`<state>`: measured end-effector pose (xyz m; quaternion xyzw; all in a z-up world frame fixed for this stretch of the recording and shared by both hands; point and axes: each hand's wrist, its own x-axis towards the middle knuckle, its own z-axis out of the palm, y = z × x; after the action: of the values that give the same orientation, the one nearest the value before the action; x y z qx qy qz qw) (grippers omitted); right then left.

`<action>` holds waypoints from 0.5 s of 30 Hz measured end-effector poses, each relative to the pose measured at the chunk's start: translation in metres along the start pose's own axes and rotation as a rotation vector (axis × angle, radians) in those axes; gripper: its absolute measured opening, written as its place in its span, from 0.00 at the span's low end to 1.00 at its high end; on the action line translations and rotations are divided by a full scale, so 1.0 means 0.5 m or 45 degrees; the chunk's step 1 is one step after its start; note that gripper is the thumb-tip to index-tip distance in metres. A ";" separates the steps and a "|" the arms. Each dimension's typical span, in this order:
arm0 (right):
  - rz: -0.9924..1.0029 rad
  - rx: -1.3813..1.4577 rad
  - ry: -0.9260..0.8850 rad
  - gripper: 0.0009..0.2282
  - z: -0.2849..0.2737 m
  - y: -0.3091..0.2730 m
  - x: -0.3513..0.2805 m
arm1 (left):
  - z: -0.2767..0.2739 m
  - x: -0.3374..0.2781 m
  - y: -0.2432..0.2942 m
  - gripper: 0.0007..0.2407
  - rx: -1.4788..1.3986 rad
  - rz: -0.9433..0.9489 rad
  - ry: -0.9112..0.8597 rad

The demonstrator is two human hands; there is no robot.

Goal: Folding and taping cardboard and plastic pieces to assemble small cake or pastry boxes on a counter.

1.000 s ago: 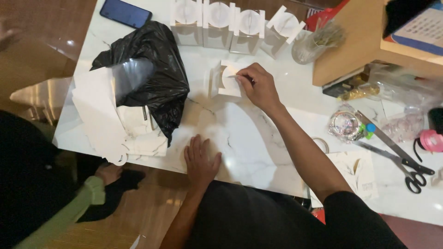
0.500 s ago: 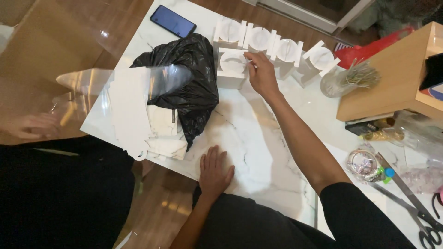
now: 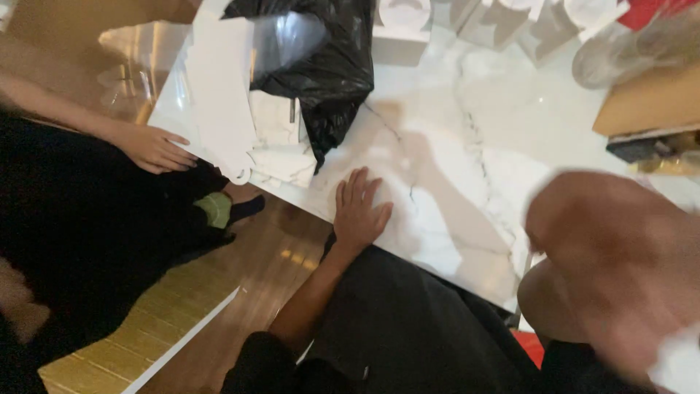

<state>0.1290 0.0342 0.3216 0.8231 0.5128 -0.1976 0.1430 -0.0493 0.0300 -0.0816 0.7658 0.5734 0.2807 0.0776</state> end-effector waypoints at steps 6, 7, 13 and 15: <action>-0.502 0.284 -0.066 0.09 0.106 0.175 -0.054 | -0.082 0.038 -0.005 0.13 -0.716 -0.119 0.249; -0.490 0.294 -0.062 0.09 0.119 0.197 -0.063 | -0.082 0.051 -0.029 0.13 -0.720 -0.107 0.239; -1.300 0.586 0.049 0.08 0.173 0.272 -0.062 | -0.134 0.152 -0.243 0.13 -0.115 -0.385 0.875; -1.690 0.719 0.126 0.10 0.172 0.267 -0.045 | -0.137 0.175 -0.343 0.27 0.080 -0.759 0.570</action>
<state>0.2250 -0.0791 0.2607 0.3516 0.8398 -0.3304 -0.2488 -0.2120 0.1532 -0.0705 0.4868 0.7823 0.3886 0.0051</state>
